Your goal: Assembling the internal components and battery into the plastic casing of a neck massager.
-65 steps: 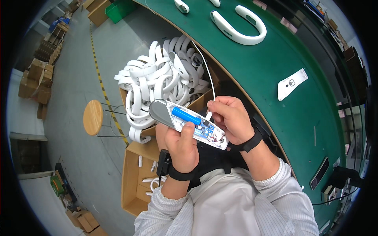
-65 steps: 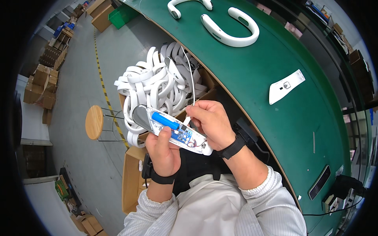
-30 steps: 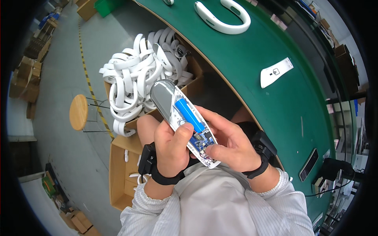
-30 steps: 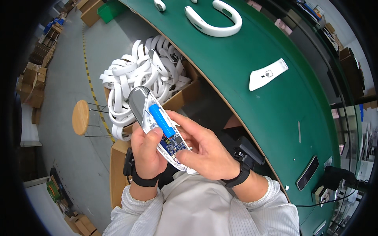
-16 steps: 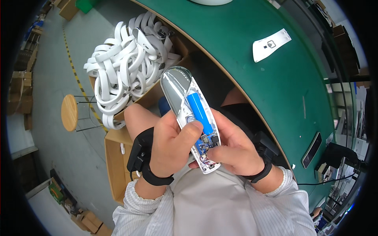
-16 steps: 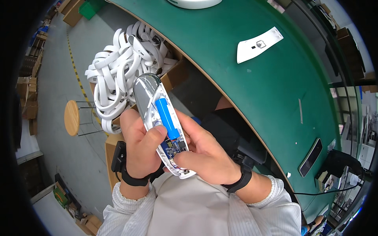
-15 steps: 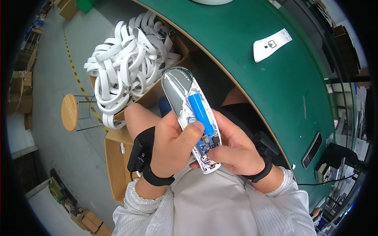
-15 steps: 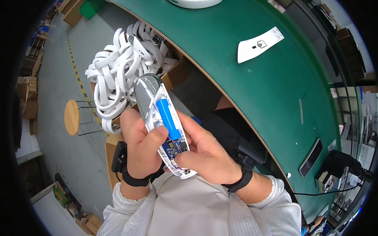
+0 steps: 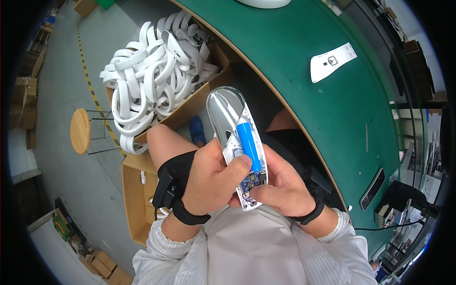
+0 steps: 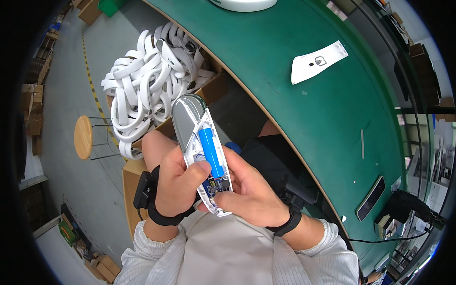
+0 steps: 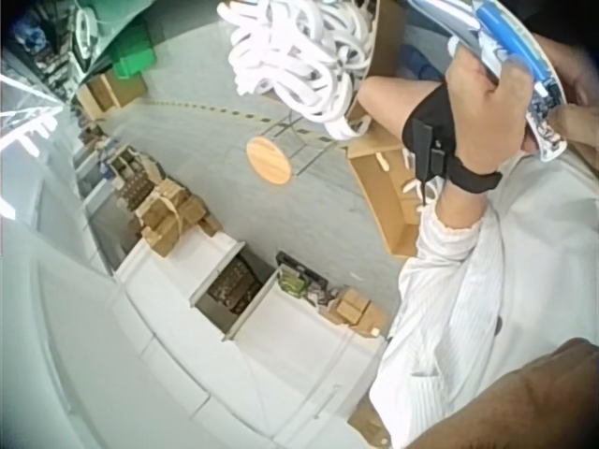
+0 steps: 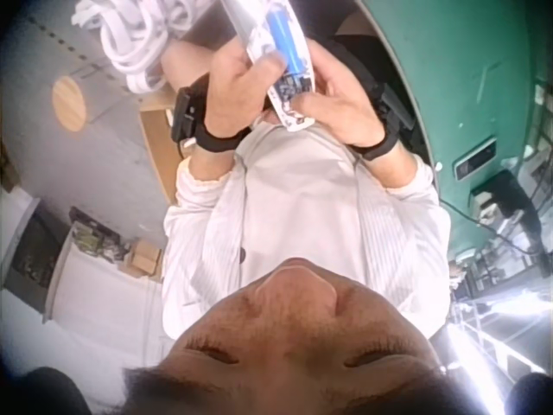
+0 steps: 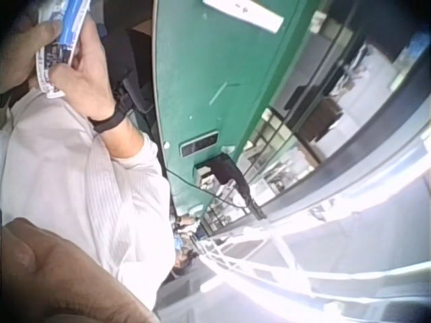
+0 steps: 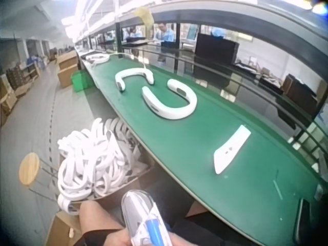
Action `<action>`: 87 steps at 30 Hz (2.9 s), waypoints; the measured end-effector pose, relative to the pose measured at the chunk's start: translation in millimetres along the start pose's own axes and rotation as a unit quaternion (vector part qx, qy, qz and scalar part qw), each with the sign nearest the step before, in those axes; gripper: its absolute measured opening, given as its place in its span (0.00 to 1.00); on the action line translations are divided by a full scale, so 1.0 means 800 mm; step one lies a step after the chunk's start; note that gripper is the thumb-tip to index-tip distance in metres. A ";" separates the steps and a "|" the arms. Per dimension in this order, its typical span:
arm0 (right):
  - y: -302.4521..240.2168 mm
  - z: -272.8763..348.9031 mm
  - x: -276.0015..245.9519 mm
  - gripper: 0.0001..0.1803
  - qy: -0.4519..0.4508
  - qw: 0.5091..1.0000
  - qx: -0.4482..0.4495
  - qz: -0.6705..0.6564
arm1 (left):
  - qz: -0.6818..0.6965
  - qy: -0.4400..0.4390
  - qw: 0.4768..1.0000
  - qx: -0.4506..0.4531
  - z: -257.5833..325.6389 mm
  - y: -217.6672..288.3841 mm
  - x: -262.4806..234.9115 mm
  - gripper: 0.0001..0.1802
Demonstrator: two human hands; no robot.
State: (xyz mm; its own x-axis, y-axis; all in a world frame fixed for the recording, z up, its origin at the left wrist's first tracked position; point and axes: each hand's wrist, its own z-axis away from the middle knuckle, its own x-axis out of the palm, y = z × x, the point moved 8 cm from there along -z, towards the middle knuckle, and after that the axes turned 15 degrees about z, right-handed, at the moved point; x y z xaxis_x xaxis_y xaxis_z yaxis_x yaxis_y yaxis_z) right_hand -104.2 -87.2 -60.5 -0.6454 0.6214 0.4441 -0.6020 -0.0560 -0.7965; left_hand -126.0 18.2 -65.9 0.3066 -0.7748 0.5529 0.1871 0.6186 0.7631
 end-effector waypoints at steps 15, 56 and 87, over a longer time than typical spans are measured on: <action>0.024 -0.006 -0.005 0.34 -0.016 0.998 0.049 -0.028 | -0.027 0.008 1.000 -0.002 -0.008 0.000 -0.006 0.12; 0.010 0.009 -0.005 0.35 0.065 0.934 -0.131 0.327 | 0.236 0.004 0.970 0.065 -0.003 0.032 -0.023 0.17; 0.005 0.004 -0.011 0.32 0.033 0.921 -0.207 0.328 | 0.155 -0.026 0.980 0.119 0.009 0.047 -0.017 0.28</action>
State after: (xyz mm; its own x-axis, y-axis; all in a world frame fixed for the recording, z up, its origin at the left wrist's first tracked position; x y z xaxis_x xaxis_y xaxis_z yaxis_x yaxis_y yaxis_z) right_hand -102.8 -95.3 -66.1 -0.7687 0.6065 -0.2032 0.1464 -0.1423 -0.9789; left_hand -129.7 50.8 -42.5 0.2651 -0.5631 0.7827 -0.1325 0.7828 0.6080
